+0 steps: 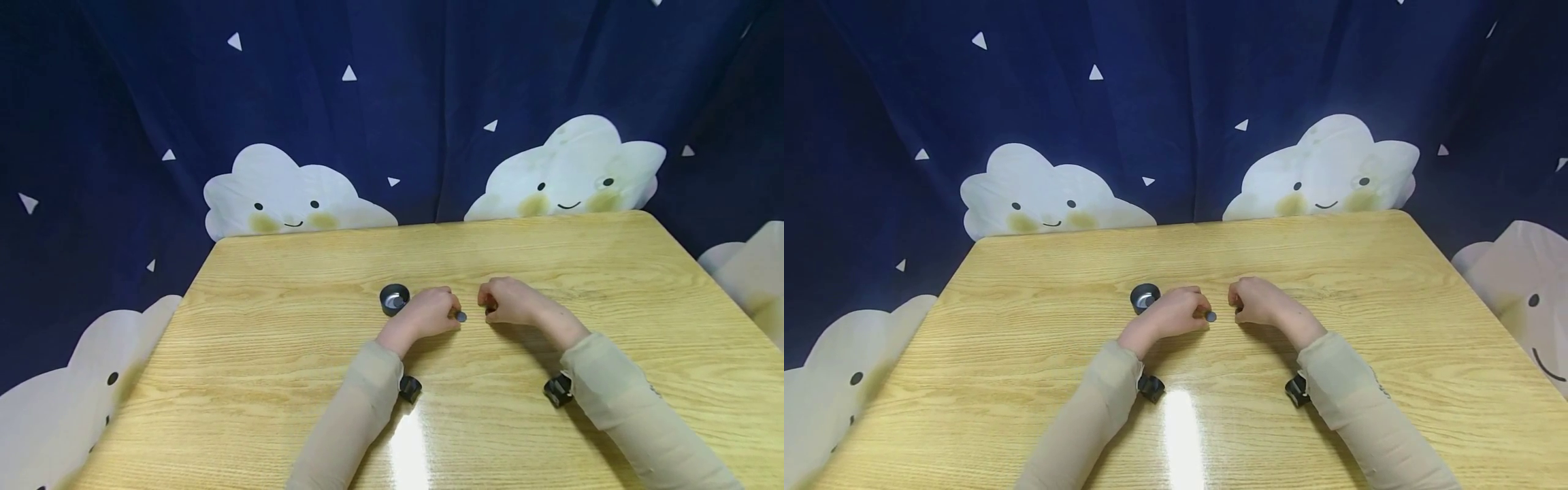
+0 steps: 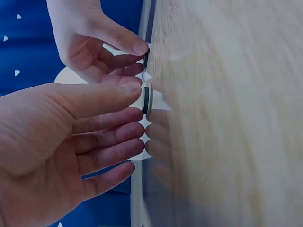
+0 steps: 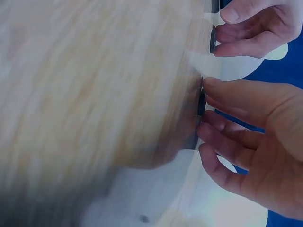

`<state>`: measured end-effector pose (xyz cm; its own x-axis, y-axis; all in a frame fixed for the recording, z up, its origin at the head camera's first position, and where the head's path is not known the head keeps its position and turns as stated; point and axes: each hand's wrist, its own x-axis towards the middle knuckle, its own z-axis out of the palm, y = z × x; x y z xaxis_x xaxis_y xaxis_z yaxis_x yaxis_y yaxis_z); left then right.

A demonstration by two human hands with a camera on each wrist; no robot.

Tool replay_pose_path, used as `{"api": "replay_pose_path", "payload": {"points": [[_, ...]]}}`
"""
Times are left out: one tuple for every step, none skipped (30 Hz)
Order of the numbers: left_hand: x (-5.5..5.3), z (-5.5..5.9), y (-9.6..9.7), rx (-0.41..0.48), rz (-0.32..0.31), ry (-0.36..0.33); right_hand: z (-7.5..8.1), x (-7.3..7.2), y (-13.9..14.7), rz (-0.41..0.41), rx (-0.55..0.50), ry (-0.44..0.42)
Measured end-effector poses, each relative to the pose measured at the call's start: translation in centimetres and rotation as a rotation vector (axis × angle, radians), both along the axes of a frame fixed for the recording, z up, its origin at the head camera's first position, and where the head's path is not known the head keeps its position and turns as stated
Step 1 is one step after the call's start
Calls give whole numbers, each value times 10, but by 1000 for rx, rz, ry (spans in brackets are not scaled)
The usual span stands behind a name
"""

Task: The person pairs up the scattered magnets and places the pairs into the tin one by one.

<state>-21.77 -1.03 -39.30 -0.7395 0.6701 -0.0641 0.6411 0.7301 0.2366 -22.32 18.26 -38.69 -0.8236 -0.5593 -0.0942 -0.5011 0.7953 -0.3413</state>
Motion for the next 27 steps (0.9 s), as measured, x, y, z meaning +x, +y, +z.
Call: {"api": "replay_pose_path", "payload": {"points": [[0, 0, 1, 1, -2, 1, 0, 0, 1, -5, 0, -8], [-1, 0, 2, 5, -1, -3, -1, 0, 2, -8, 0, -14], [-1, -1, 3, 8, -1, -3, -1, 0, 2, -11, -1, -23], [-2, -1, 4, 14, -1, -6, -1, 0, 2, -11, -3, -29], [-3, -1, 5, 23, 1, -13, -1, 0, 3, -16, -2, -38], [-3, -2, 6, 29, 0, -16, -1, 0, 3, -21, -2, -48], [-3, -1, 7, 36, -1, -21, -1, 0, 3, -27, 0, -57], [-4, -1, 7, 43, 0, -27, -1, 0, 3, -30, 3, -66], [-4, -1, 8, 49, 1, -30, -1, -1, 3, -33, 4, -71], [-4, -1, 9, 54, 4, -35, -1, -1, 3, -36, 7, -75], [-5, -1, 10, 60, 8, -40, -1, -1, 3, -34, 8, -72], [-5, -1, 10, 63, 11, -42, -1, -1, 3, -34, 7, -71], [-5, -1, 11, 68, 14, -44, -1, -1, 3, -34, 7, -68], [-5, -1, 11, 71, 16, -42, -1, -1, 3, -33, 5, -66], [-5, -1, 11, 75, 19, -42, 0, -1, 3, -31, 1, -63], [-5, 0, 12, 78, 22, -44, 0, -1, 3, -31, -1, -60], [-5, 0, 12, 81, 25, -46, 0, 0, 3, -30, -3, -58], [-5, 0, 12, 81, 27, -47, 0, 0, 4, -36, -3, -61], [-5, -1, 12, 79, 28, -47, 0, 0, 4, -35, -3, -60], [-5, -1, 13, 77, 30, -49, 0, 0, 4, -34, -3, -61], [-5, -1, 13, 76, 32, -53, 0, 0, 4, -34, -2, -63], [-5, -1, 13, 73, 33, -55, 0, 0, 4, -33, 0, -63], [-5, -1, 14, 69, 34, -53, 0, 0, 3, -32, 1, -68], [-4, -1, 14, 68, 34, -52, 0, 0, 3, -32, 1, -72], [-4, -1, 15, 64, 34, -51, 0, 0, 3, -33, 2, -77], [-4, -1, 15, 63, 36, -52, 0, 0, 3, -34, 3, -82], [-4, -1, 15, 62, 37, -51, 0, 0, 2, -34, 2, -86]]}}
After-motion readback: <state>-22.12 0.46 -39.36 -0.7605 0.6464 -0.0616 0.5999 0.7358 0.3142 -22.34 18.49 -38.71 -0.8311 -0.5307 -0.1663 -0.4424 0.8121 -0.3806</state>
